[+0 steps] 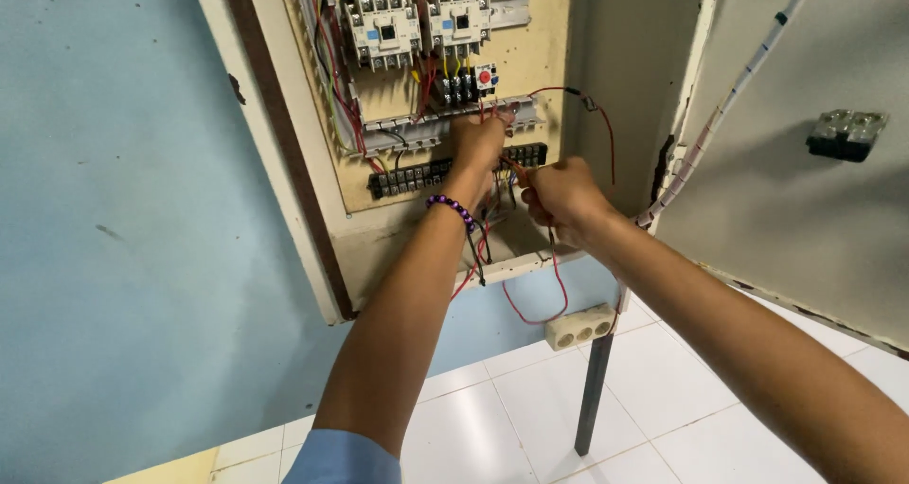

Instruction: Disconnecting multiple wires from an electrical control panel by loosening terminal screws with a screwdriver.

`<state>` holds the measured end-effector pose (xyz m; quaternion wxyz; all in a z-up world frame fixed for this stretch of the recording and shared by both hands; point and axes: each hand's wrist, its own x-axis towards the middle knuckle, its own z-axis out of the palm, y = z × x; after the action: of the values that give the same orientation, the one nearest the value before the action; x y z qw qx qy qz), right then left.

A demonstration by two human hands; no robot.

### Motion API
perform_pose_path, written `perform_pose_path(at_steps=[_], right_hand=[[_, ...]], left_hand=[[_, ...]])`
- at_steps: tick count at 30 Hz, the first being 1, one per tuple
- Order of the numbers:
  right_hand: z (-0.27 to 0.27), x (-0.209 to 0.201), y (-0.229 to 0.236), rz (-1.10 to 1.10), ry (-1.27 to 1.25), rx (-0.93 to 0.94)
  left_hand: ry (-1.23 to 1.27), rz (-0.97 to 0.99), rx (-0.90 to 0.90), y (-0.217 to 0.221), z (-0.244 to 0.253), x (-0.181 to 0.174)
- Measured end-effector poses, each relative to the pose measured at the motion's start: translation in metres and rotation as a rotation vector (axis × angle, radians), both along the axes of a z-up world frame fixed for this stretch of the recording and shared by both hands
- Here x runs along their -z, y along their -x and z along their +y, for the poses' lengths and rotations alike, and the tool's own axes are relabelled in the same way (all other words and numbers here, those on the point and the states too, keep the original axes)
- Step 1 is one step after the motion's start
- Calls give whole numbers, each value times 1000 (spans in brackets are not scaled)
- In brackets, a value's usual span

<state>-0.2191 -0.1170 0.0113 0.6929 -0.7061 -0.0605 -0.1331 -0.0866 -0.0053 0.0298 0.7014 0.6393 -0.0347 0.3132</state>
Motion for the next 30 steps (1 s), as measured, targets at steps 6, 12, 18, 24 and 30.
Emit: perform_pose_path(at_steps=[6, 12, 18, 24, 30], right_hand=[[-9, -10, 2, -345, 1091, 231], [-31, -3, 30, -961, 1919, 342], [-28, 13, -5, -565, 1095, 242], [-24, 21, -4, -703, 1489, 343], [-33, 32, -14, -816, 1503, 392]], left_hand=[[-12, 15, -20, -15, -1, 4], [15, 67, -18, -27, 1, 3], [125, 161, 40, -35, 3, -4], [68, 205, 57, -31, 6, -7], [71, 189, 203, 64, 3, -29]])
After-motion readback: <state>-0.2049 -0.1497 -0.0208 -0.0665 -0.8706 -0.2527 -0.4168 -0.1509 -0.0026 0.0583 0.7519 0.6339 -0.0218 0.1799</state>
